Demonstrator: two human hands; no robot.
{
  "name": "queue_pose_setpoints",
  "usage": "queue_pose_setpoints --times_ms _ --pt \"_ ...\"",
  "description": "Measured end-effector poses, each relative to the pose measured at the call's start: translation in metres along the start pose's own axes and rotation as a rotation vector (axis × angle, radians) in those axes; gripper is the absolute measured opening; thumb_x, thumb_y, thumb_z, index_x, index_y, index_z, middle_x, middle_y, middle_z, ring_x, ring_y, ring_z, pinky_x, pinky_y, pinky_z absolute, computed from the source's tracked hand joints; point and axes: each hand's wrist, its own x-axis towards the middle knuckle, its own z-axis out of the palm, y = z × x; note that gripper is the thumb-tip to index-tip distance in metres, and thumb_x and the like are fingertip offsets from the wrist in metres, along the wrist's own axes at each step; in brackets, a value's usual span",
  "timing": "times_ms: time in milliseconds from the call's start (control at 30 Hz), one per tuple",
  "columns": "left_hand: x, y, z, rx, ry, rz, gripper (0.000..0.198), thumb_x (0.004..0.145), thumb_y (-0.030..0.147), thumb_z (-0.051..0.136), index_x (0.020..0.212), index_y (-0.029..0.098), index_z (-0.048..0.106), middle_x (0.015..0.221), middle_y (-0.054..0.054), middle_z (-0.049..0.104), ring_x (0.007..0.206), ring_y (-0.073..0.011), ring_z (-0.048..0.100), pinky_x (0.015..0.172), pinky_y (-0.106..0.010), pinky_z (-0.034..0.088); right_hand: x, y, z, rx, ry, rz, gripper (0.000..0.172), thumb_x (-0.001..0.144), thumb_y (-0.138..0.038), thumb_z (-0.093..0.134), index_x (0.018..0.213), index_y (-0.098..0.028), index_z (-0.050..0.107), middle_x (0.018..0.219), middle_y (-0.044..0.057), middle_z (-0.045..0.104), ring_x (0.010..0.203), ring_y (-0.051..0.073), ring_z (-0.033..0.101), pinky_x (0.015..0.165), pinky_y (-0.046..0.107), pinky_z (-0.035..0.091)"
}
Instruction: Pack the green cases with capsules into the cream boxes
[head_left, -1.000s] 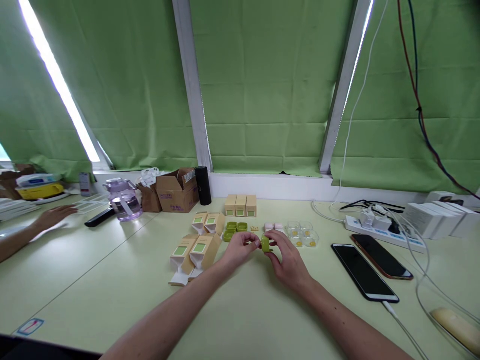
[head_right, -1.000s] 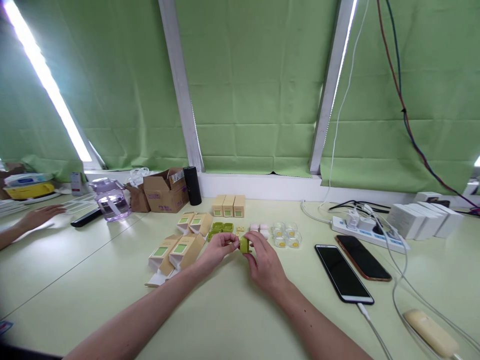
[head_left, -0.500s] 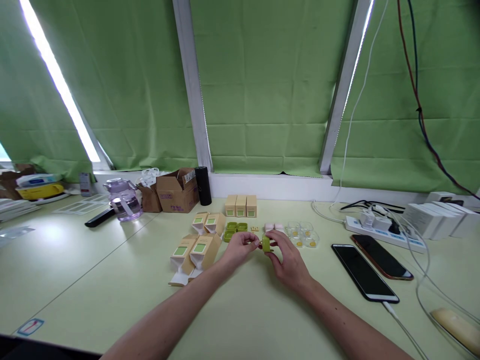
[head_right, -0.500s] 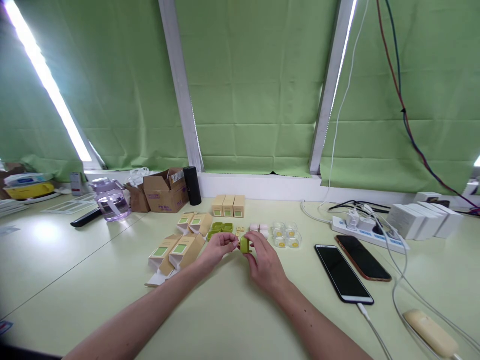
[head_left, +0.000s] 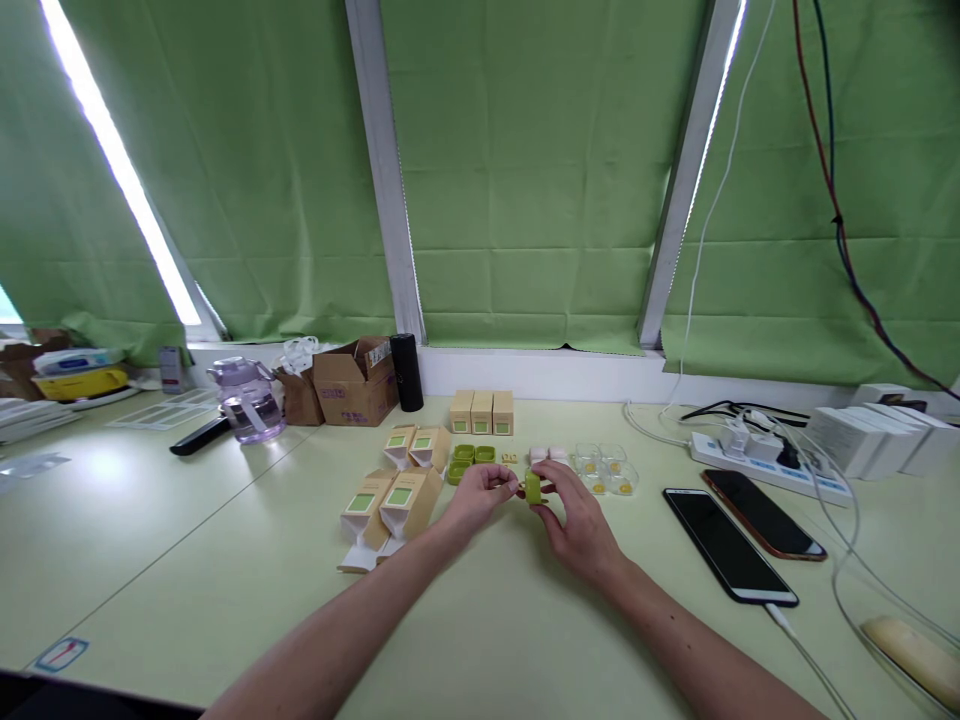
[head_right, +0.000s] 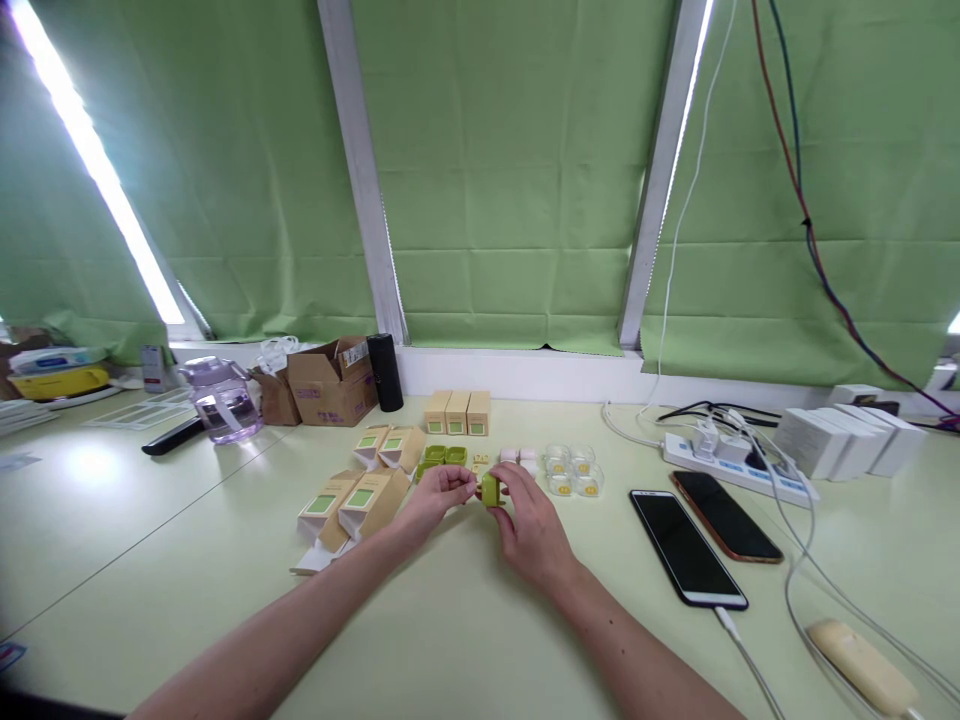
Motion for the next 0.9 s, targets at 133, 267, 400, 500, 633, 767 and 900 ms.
queue_pose_setpoints --times_ms 133,267,400,500,633,767,900 --pt "0.0012 -0.0015 -0.0005 -0.012 -0.002 -0.006 0.036 0.066 0.044 0.089 0.072 0.014 0.069 0.069 -0.002 0.066 0.068 -0.0136 0.057 0.068 -0.026 0.042 0.0006 -0.0014 -0.0006 -0.009 0.011 -0.001 0.049 0.095 -0.013 0.055 0.142 -0.025 0.048 0.137 0.015 0.063 0.129 0.029 0.060 0.091 0.043 0.066" --pt "0.0032 -0.0046 -0.0020 -0.017 0.001 -0.010 0.037 0.065 0.043 0.089 0.072 0.013 0.069 0.069 -0.002 0.066 0.066 -0.0127 0.056 0.066 -0.025 0.039 0.0010 -0.0018 -0.0012 -0.010 0.012 0.000 0.048 0.095 -0.013 0.055 0.142 -0.025 0.048 0.137 0.015 0.062 0.128 0.029 0.061 0.090 0.042 0.066" --pt "0.0042 -0.0062 -0.0032 -0.024 0.010 -0.010 0.035 0.065 0.042 0.089 0.071 0.013 0.069 0.069 -0.002 0.066 0.065 -0.0123 0.054 0.065 -0.025 0.037 0.0009 -0.0002 -0.0010 -0.016 0.024 -0.004 0.048 0.096 -0.015 0.055 0.142 -0.025 0.049 0.137 0.015 0.063 0.126 0.030 0.062 0.088 0.043 0.067" --pt "0.0037 -0.0056 -0.0031 -0.024 0.007 -0.012 0.034 0.065 0.041 0.088 0.071 0.014 0.069 0.069 -0.002 0.065 0.065 -0.0124 0.053 0.065 -0.025 0.036 0.0007 0.0002 -0.0010 -0.012 0.025 -0.002 0.047 0.096 -0.016 0.055 0.142 -0.025 0.049 0.137 0.015 0.063 0.125 0.030 0.063 0.088 0.045 0.067" --pt "0.0018 -0.0037 -0.0023 -0.027 0.019 -0.022 0.033 0.066 0.041 0.087 0.073 0.014 0.069 0.071 -0.003 0.067 0.067 -0.0135 0.055 0.066 -0.026 0.038 0.0005 -0.0011 -0.0013 0.001 0.014 0.017 0.048 0.098 -0.017 0.054 0.144 -0.026 0.048 0.138 0.015 0.061 0.126 0.031 0.062 0.088 0.047 0.066" --pt "0.0009 -0.0016 -0.0042 0.016 0.040 -0.015 0.032 0.071 0.045 0.082 0.078 0.015 0.071 0.079 -0.006 0.074 0.075 -0.0176 0.063 0.069 -0.027 0.041 0.0008 -0.0017 -0.0013 0.007 0.025 0.027 0.049 0.098 -0.017 0.053 0.146 -0.027 0.046 0.140 0.015 0.059 0.129 0.031 0.059 0.089 0.045 0.066" --pt "0.0024 -0.0013 -0.0083 0.082 0.096 -0.002 0.035 0.076 0.046 0.078 0.091 0.015 0.072 0.087 -0.009 0.077 0.087 -0.0226 0.068 0.074 -0.029 0.045 0.0014 -0.0007 -0.0016 -0.013 0.029 0.043 0.049 0.097 -0.016 0.053 0.144 -0.027 0.048 0.139 0.015 0.058 0.127 0.029 0.060 0.089 0.043 0.066"
